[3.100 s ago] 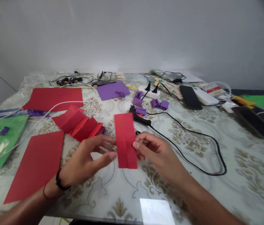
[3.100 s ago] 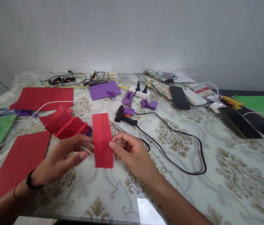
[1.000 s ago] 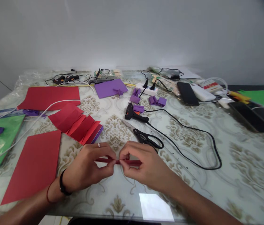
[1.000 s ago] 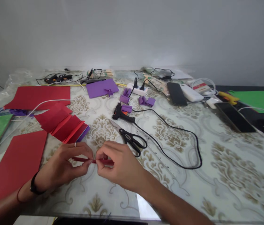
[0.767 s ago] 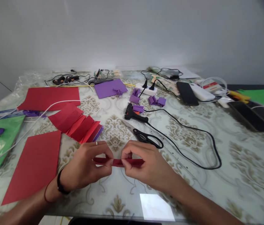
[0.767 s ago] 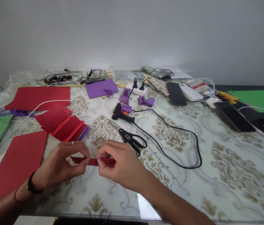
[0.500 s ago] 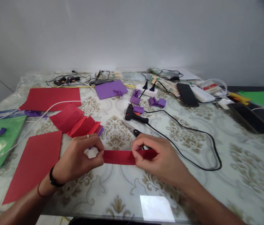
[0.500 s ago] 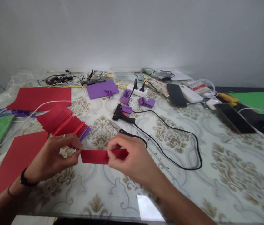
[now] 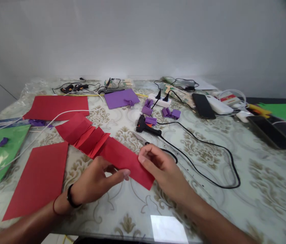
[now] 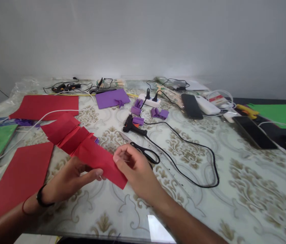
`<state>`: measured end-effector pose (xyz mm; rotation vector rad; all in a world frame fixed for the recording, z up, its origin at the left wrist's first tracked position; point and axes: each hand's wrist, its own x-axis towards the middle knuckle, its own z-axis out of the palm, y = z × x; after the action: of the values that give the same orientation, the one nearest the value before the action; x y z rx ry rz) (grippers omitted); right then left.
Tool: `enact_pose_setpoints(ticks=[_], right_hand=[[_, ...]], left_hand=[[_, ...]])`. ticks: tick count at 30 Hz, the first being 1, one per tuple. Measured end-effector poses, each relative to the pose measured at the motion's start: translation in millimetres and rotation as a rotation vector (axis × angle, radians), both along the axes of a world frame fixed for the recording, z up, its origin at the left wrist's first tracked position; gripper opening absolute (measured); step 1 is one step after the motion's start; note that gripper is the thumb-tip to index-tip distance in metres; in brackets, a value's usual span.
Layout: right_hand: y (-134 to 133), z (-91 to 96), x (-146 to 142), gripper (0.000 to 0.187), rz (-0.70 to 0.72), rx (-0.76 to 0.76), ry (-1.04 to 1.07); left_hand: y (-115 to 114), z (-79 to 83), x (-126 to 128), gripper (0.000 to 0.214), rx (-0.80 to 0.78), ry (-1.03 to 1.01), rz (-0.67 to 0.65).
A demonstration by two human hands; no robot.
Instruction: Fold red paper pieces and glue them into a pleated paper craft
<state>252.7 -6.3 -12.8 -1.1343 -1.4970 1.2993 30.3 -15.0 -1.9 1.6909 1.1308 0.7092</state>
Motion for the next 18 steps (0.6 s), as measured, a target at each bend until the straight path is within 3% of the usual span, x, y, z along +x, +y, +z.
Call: enact_pose_setpoints(ticks=[5,10,15,18], right_hand=[[-5.0,-3.5,-4.1,0.006,0.009,0.143,-0.047],[-5.3,-0.8,-3.0,0.020,0.089,0.285,-0.180],[-7.4,-7.7,-4.7,0.042,-0.039,0.369,-0.247],[-7.0,-10.0,-4.0,0.041,-0.052,0.494,-0.288]], left_hand=[[-0.4,-2.0,0.6,0.018,0.054,-0.066,0.045],[-0.9,1.6,-0.1,0.020,0.127,-0.014,-0.017],[-3.3,3.5,2.2,0.025,0.128,0.046,-0.029],[-2.9,3.6,3.3,0.027,0.075,0.038,-0.037]])
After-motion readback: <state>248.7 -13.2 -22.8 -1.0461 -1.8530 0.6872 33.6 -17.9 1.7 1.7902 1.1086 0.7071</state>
